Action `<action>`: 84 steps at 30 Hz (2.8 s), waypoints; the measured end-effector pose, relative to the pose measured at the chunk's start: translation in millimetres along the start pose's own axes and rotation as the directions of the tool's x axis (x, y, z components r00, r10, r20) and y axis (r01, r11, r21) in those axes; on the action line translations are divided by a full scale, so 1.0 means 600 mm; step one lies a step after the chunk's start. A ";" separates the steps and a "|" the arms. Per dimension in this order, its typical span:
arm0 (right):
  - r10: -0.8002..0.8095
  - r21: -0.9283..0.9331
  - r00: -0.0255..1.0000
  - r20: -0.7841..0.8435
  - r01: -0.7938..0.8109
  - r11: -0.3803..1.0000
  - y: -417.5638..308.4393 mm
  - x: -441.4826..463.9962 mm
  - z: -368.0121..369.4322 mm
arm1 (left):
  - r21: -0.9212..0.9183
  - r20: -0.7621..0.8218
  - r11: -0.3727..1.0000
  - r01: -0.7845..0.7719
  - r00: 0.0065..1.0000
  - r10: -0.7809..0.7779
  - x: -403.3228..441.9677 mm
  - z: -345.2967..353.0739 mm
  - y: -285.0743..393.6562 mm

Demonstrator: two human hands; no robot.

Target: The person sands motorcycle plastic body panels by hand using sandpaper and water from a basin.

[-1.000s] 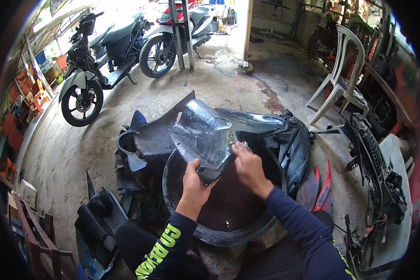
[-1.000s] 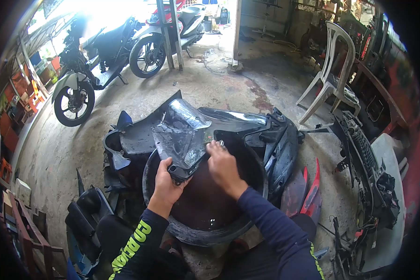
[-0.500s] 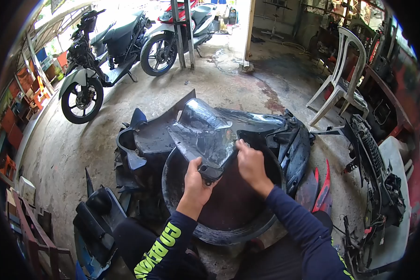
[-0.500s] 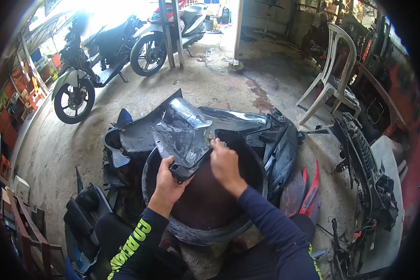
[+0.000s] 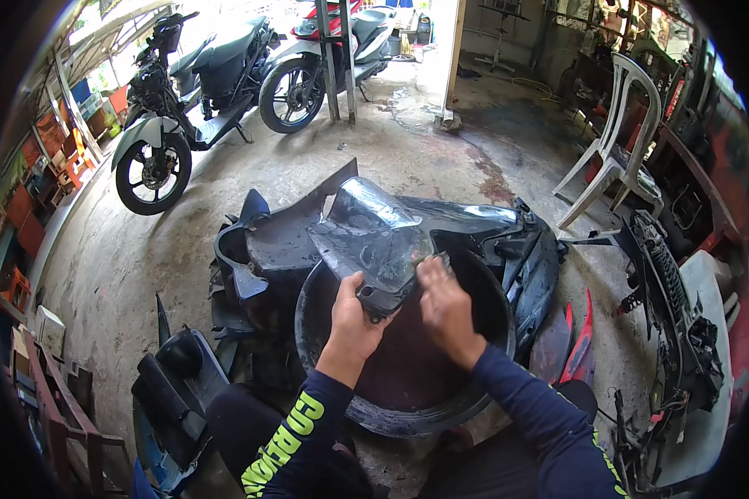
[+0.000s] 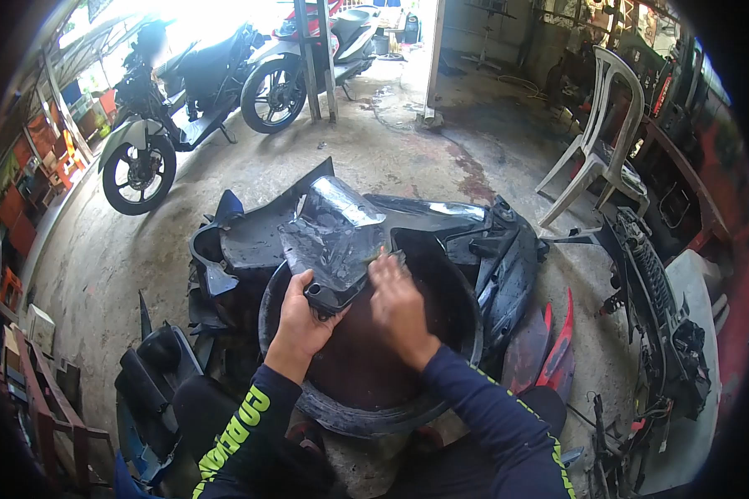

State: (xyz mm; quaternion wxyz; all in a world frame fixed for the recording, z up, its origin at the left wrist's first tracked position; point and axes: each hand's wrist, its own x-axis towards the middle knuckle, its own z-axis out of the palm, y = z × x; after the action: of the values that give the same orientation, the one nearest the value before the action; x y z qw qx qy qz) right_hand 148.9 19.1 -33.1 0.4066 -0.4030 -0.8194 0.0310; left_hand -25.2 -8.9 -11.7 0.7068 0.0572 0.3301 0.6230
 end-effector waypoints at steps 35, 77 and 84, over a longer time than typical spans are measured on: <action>-0.113 0.252 0.985 -0.127 0.142 0.957 -0.042 -0.031 -0.007 | -0.067 0.177 0.998 0.010 0.984 0.002 -0.019 0.040 0.004; -0.207 0.063 0.972 0.113 0.201 0.978 -0.027 -0.005 -0.017 | 0.089 -0.092 0.996 -0.018 0.995 0.027 0.003 -0.008 -0.011; -0.047 0.041 0.996 0.075 0.044 0.998 -0.009 -0.003 0.003 | -0.037 0.121 0.998 0.042 0.992 -0.037 0.011 -0.016 -0.031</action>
State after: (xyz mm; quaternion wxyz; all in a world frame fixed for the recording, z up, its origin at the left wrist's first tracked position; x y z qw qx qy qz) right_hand 144.9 14.6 -33.6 0.3834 -0.3748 -0.8424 0.0532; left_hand -14.7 -10.0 -31.1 0.7385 0.0744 0.2756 0.6108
